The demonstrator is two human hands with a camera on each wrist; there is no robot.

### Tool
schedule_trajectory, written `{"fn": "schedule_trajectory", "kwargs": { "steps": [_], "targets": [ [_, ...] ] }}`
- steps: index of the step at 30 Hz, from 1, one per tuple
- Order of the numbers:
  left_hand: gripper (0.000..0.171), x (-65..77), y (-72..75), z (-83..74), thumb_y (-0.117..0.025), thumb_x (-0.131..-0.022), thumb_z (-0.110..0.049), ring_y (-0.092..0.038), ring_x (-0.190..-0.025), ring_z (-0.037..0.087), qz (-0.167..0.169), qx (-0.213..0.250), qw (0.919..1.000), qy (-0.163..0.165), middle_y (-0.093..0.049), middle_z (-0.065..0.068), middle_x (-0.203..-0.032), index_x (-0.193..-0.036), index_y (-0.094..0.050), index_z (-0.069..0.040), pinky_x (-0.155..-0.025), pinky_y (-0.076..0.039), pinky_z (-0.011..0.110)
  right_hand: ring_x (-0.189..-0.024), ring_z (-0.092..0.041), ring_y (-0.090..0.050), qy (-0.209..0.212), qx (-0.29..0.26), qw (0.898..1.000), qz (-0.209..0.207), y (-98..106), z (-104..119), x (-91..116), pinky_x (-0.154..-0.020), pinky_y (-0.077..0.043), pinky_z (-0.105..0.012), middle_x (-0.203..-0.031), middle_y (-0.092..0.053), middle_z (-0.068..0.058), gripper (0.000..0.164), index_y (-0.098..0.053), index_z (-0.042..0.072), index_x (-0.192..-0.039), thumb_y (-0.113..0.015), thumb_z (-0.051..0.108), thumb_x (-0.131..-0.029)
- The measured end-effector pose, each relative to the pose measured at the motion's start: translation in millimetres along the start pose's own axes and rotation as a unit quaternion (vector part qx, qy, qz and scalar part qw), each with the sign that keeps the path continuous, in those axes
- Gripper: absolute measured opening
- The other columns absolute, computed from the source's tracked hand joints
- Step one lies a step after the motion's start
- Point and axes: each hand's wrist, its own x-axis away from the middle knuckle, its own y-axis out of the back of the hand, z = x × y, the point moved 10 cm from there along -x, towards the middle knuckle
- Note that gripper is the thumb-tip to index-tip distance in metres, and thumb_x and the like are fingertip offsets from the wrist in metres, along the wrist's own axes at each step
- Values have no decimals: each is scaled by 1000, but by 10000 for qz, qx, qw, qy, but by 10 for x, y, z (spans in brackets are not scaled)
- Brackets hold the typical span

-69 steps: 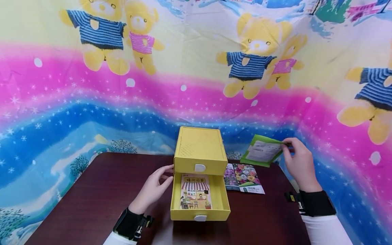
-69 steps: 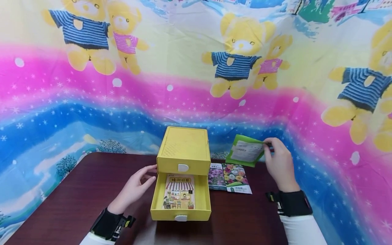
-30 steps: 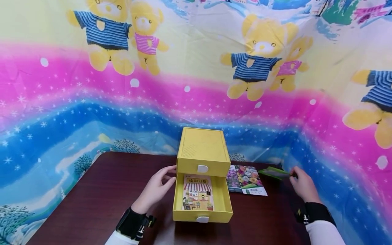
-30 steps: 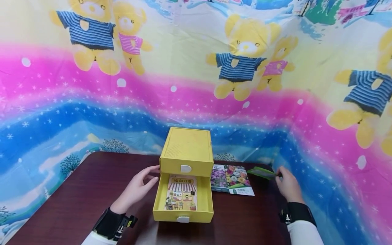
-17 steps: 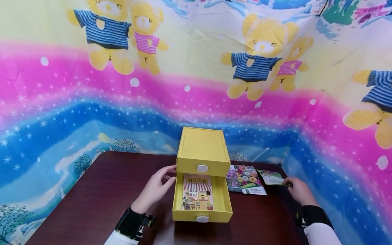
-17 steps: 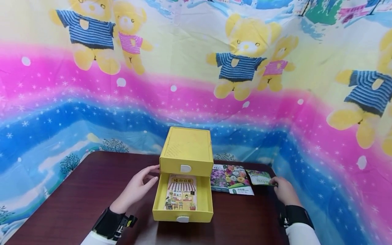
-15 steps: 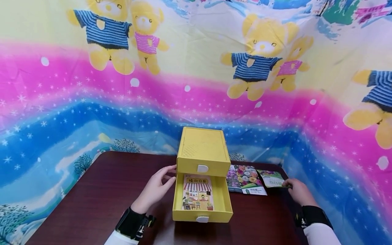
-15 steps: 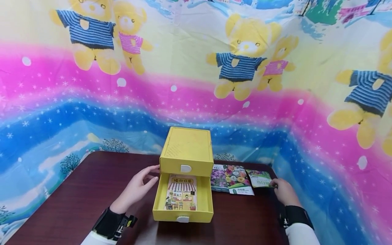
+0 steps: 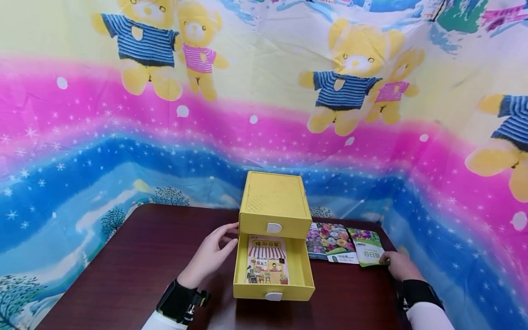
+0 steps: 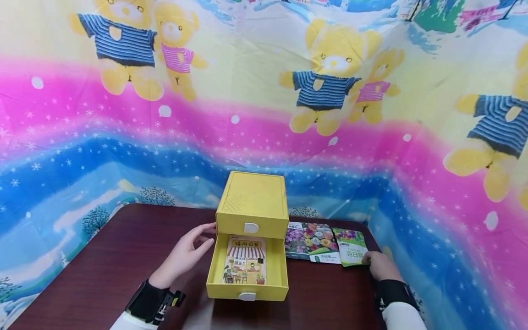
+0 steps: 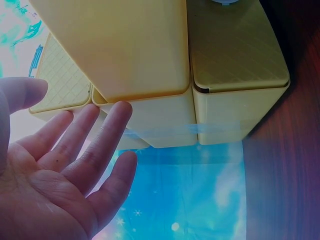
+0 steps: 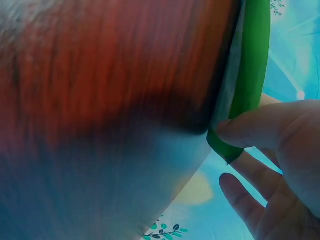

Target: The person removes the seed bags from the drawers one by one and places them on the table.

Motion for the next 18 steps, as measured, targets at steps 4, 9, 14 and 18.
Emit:
{"fn": "schedule_trajectory", "kwargs": {
  "steps": [4, 9, 14, 18],
  "targets": [
    [43, 1, 1, -4, -64, -102, -14, -67, -103, 16, -15, -19, 10000, 0, -65, 1, -130, -144, -57, -19, -86, -56, 32, -92, -35, -59, 22, -10, 9999, 124, -50, 5, -20, -75, -50, -46, -110, -66, -26, 28, -72, -2, -107, -60, -12, -84],
    [43, 5, 4, -9, -64, -101, -14, -67, -103, 15, -15, -17, 10000, 14, -65, 1, -130, -144, -57, -19, -87, -56, 33, -95, -35, -60, 82, -10, 9999, 64, -68, 10, -30, -79, -51, -51, -111, -66, -26, 25, -71, -5, -108, -67, -6, -83],
    [43, 5, 4, -14, -64, -101, -14, -67, -103, 15, -19, -10, 10000, -2, -65, 1, -129, -144, -57, -20, -87, -56, 32, -94, -35, -61, 77, 26, 9999, 66, -92, 3, -51, -81, -51, -54, -112, -66, -28, 24, -70, -6, -110, -69, 1, -87],
    [43, 4, 3, -19, -64, -101, -13, -68, -102, 15, -32, 0, 10000, -21, -65, 1, -129, -144, -57, -20, -86, -56, 32, -93, -34, -62, 65, 100, 9998, 148, -104, 35, -66, -81, -51, -54, -111, -66, -27, 23, -70, -6, -110, -69, 4, -89]
  ]
}}
